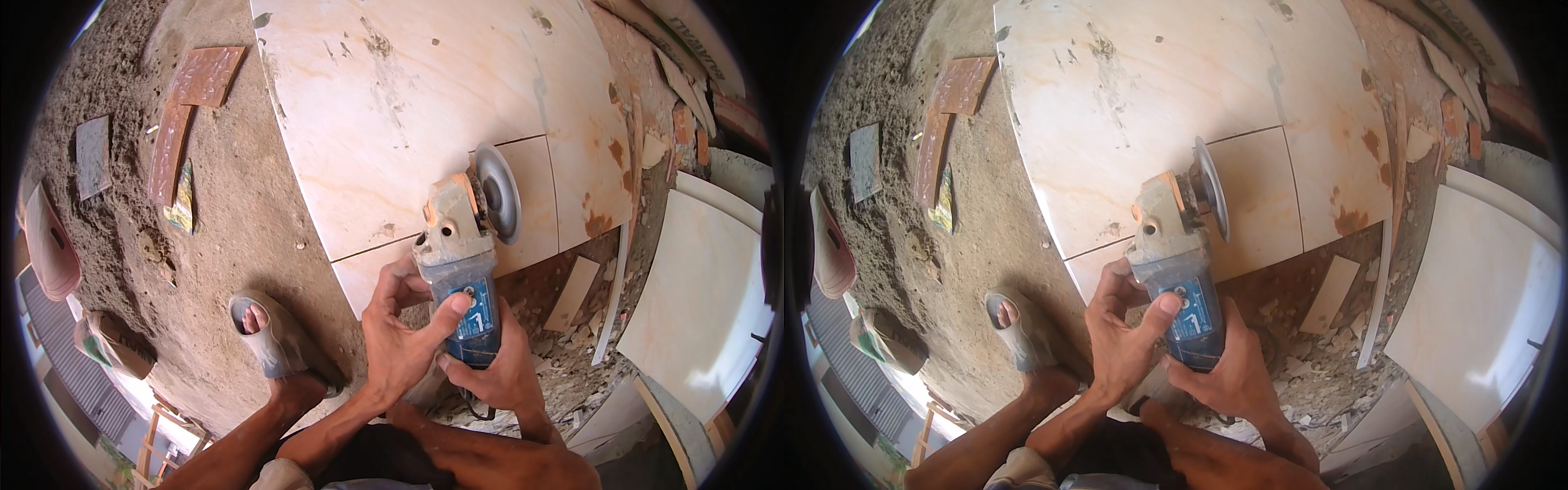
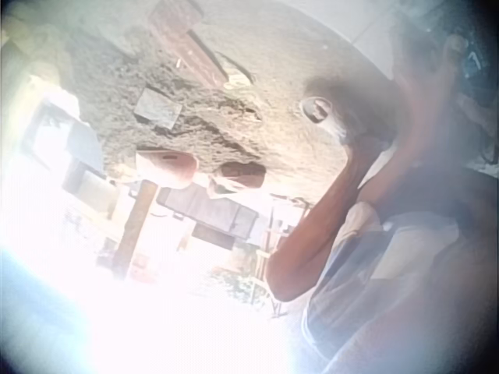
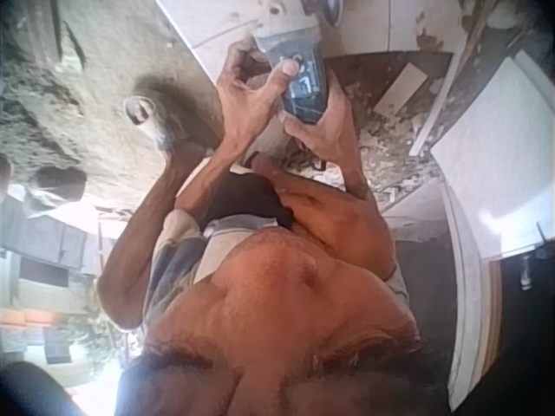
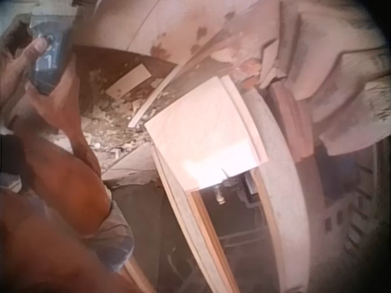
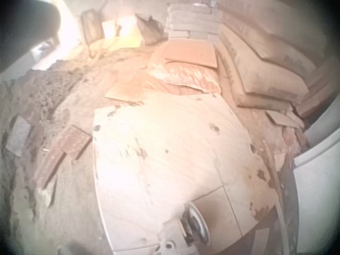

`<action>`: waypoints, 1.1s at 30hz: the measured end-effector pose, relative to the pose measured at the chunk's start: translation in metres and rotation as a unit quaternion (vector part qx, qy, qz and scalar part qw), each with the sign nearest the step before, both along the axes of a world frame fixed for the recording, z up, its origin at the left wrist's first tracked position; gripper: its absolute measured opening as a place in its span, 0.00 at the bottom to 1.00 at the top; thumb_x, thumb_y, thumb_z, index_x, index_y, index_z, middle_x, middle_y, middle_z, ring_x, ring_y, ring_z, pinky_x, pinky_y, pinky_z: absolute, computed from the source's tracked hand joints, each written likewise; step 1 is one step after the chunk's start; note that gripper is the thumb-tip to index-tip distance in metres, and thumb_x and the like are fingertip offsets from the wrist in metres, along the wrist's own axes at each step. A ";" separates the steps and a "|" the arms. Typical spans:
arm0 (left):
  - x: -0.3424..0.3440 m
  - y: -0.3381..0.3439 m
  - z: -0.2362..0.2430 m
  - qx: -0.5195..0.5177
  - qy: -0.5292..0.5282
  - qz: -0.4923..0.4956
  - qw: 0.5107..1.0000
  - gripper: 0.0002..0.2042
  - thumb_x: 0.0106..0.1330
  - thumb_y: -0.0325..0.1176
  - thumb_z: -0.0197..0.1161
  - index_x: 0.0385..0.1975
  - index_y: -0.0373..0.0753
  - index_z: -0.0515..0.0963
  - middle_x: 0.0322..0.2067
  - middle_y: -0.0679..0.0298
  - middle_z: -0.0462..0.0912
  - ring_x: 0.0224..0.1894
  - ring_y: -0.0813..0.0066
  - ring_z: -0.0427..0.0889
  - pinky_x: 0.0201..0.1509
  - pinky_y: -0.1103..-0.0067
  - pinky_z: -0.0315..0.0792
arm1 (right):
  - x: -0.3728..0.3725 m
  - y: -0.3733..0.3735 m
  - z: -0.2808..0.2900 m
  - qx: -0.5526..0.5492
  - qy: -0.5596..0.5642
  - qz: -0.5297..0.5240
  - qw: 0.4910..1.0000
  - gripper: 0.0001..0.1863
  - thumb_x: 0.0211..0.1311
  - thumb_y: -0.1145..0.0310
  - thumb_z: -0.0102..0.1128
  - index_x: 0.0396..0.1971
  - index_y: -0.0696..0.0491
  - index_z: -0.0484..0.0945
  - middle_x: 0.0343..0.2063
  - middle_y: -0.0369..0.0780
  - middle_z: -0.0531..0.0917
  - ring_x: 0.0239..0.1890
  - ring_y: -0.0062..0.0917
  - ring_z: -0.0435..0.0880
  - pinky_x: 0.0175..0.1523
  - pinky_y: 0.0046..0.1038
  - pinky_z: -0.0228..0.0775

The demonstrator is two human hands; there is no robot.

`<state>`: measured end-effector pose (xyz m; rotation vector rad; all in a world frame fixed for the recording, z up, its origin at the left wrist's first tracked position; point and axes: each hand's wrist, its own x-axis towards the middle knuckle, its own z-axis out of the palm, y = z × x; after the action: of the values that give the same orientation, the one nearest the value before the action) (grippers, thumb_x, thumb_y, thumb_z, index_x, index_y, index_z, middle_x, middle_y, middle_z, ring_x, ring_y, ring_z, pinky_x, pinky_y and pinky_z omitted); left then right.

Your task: The person uses an angle grinder to cut a rectangular notch into a ceramic tile on a dusty floor. They hold the grinder with both hands, following markings on the tile, and later turn the tile over to continue the cut before breaking off the waste section.

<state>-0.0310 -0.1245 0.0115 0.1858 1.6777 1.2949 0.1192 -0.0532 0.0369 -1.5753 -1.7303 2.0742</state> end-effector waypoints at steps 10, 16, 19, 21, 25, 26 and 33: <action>-0.001 0.002 -0.001 0.001 0.002 0.000 1.000 0.30 0.68 0.36 0.83 0.65 0.30 0.78 0.44 0.58 0.91 0.50 0.71 0.89 0.64 0.70 0.81 | -0.004 0.004 0.001 -0.002 -0.003 -0.002 1.000 0.37 0.54 0.61 0.85 0.58 0.62 0.75 0.39 0.47 0.89 0.42 0.28 0.91 0.49 0.35 0.83; -0.003 0.004 -0.002 0.003 -0.002 0.000 1.000 0.31 0.67 0.35 0.83 0.66 0.30 0.78 0.44 0.58 0.91 0.50 0.72 0.89 0.64 0.70 0.81 | -0.007 0.006 0.002 -0.001 -0.003 -0.001 1.000 0.38 0.55 0.61 0.85 0.60 0.61 0.75 0.41 0.47 0.89 0.43 0.28 0.91 0.50 0.35 0.83; -0.004 0.006 0.001 -0.005 -0.014 0.011 1.000 0.29 0.68 0.38 0.82 0.64 0.31 0.79 0.47 0.58 0.92 0.50 0.73 0.88 0.62 0.70 0.80 | -0.008 0.006 0.000 0.009 0.002 0.003 1.000 0.38 0.55 0.62 0.85 0.61 0.61 0.75 0.43 0.47 0.89 0.44 0.28 0.91 0.51 0.35 0.83; -0.004 0.007 0.002 -0.008 -0.020 0.020 1.000 0.28 0.68 0.39 0.82 0.62 0.31 0.80 0.48 0.59 0.92 0.49 0.73 0.87 0.61 0.71 0.79 | -0.008 0.006 -0.001 0.008 0.006 0.003 1.000 0.38 0.55 0.62 0.85 0.62 0.61 0.74 0.43 0.46 0.89 0.45 0.28 0.91 0.51 0.35 0.83; -0.004 0.008 0.001 -0.004 -0.024 0.029 0.999 0.29 0.67 0.40 0.82 0.62 0.31 0.80 0.47 0.59 0.91 0.48 0.74 0.87 0.60 0.72 0.80 | -0.009 0.006 -0.001 -0.002 0.007 -0.004 1.000 0.39 0.55 0.62 0.85 0.63 0.60 0.74 0.44 0.46 0.88 0.45 0.28 0.91 0.52 0.35 0.83; -0.003 0.008 0.000 -0.003 -0.025 0.031 0.999 0.29 0.67 0.40 0.83 0.62 0.31 0.80 0.47 0.59 0.91 0.48 0.75 0.87 0.60 0.72 0.80 | -0.010 0.006 -0.001 -0.004 0.008 -0.005 1.000 0.39 0.55 0.62 0.85 0.63 0.60 0.74 0.44 0.46 0.88 0.45 0.28 0.90 0.52 0.35 0.83; -0.005 0.008 -0.002 0.006 -0.026 0.034 0.999 0.29 0.67 0.39 0.83 0.62 0.31 0.80 0.46 0.61 0.90 0.48 0.75 0.86 0.59 0.73 0.80 | -0.011 0.007 -0.002 0.008 0.002 0.003 1.000 0.39 0.55 0.62 0.85 0.63 0.60 0.74 0.44 0.45 0.88 0.44 0.28 0.90 0.51 0.34 0.83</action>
<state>-0.0361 -0.1160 0.0096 0.1015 1.6450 1.3504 0.1084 -0.0461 0.0352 -1.5637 -1.7471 2.0601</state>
